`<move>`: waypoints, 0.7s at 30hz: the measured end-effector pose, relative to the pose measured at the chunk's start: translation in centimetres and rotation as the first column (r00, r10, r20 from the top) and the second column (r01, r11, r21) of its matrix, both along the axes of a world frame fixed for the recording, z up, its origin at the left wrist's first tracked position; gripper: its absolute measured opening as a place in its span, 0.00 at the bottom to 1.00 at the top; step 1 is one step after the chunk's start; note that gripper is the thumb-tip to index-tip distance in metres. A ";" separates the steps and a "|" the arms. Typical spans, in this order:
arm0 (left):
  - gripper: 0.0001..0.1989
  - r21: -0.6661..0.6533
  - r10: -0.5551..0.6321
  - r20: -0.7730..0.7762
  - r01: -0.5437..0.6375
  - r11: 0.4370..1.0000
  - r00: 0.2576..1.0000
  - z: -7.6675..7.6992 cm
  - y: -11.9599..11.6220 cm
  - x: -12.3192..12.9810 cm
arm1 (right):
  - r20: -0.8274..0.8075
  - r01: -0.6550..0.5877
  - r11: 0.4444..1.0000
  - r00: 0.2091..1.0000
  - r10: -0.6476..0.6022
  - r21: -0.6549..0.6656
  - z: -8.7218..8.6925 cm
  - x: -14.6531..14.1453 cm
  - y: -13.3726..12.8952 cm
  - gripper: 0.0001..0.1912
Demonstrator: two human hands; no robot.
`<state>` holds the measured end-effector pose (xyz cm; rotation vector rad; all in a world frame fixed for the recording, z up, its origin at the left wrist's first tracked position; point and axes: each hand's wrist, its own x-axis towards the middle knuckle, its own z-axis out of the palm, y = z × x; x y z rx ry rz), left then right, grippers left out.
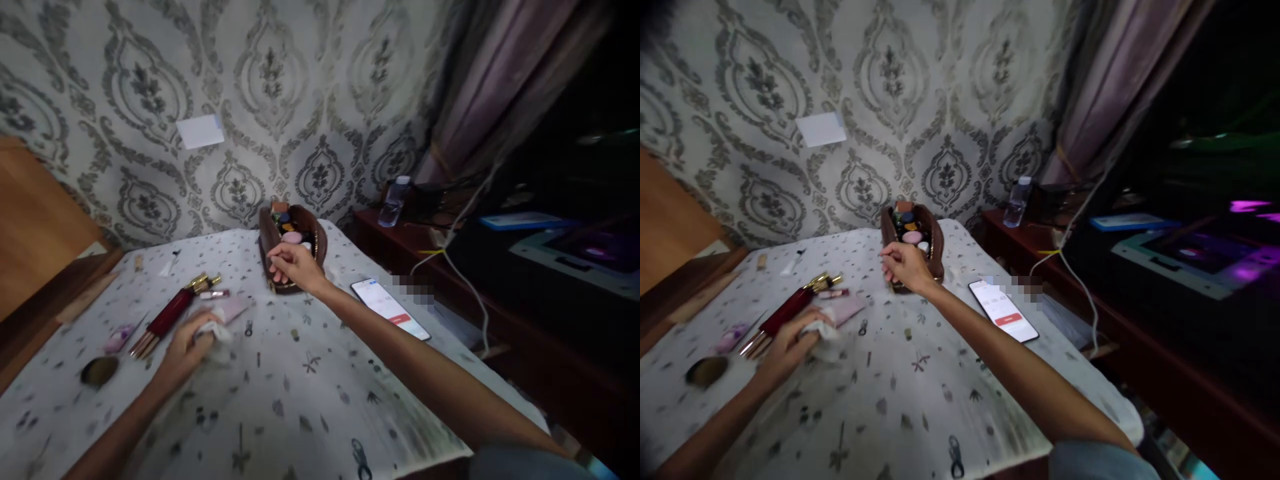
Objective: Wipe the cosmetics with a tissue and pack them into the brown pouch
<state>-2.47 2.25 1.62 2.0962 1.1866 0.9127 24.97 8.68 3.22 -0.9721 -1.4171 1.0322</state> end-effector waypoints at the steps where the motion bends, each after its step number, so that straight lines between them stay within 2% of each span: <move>1: 0.11 0.037 0.075 0.014 -0.075 0.996 0.997 0.8 0.0 -1.2 | 0.047 -0.049 0.999 0.998 0.050 -0.022 -0.7 -0.8 -0.6 0.04; 2: 0.12 0.058 0.181 0.036 -0.183 0.981 0.983 1.5 0.1 -2.5 | 0.099 -0.089 0.995 0.991 0.092 -0.038 -1.4 -1.7 -1.1 0.04; 5: 0.16 0.086 0.466 0.166 -0.483 0.871 0.869 3.1 0.9 -6.1 | 0.301 -0.161 0.985 0.938 0.170 -0.054 -3.5 -4.4 -2.4 0.05; 7: 0.18 0.130 0.504 0.161 -0.524 0.842 0.849 3.4 1.4 -7.6 | 0.458 -0.167 0.986 0.875 0.153 -0.010 -4.7 -6.4 -3.0 0.07; 9: 0.17 0.210 0.450 0.083 -0.457 0.864 0.889 2.9 1.5 -8.0 | 0.592 -0.157 0.984 0.802 0.075 0.088 -5.7 -8.2 -3.4 0.12; 11: 0.16 0.288 0.361 -0.016 -0.341 0.895 0.932 1.6 1.5 -7.4 | 0.680 -0.158 0.973 0.733 0.001 0.169 -6.4 -9.7 -3.3 0.22; 14: 0.17 0.325 0.237 -0.225 -0.156 0.933 0.945 -1.2 1.2 -5.4 | 0.760 -0.169 0.975 0.650 -0.002 0.146 -7.4 -11.2 -2.6 0.33; 16: 0.18 0.268 0.169 -0.441 -0.050 0.962 0.881 -3.1 1.1 -4.2 | 0.786 -0.178 0.979 0.617 0.036 0.096 -8.1 -11.6 -1.9 0.34; 18: 0.21 0.255 0.173 -0.588 -0.021 0.967 0.790 -4.8 1.0 -3.4 | 0.790 -0.184 0.979 0.612 0.047 0.084 -8.8 -11.6 -1.3 0.34; 19: 0.23 0.268 0.189 -0.623 -0.019 0.963 0.759 -5.4 1.0 -3.3 | 0.785 -0.186 0.979 0.617 0.046 0.089 -9.0 -11.6 -1.1 0.33; 21: 0.24 0.304 0.219 -0.626 -0.024 0.953 0.749 -6.2 1.1 -3.4 | 0.768 -0.170 0.980 0.640 0.030 0.103 -9.4 -11.5 -1.2 0.32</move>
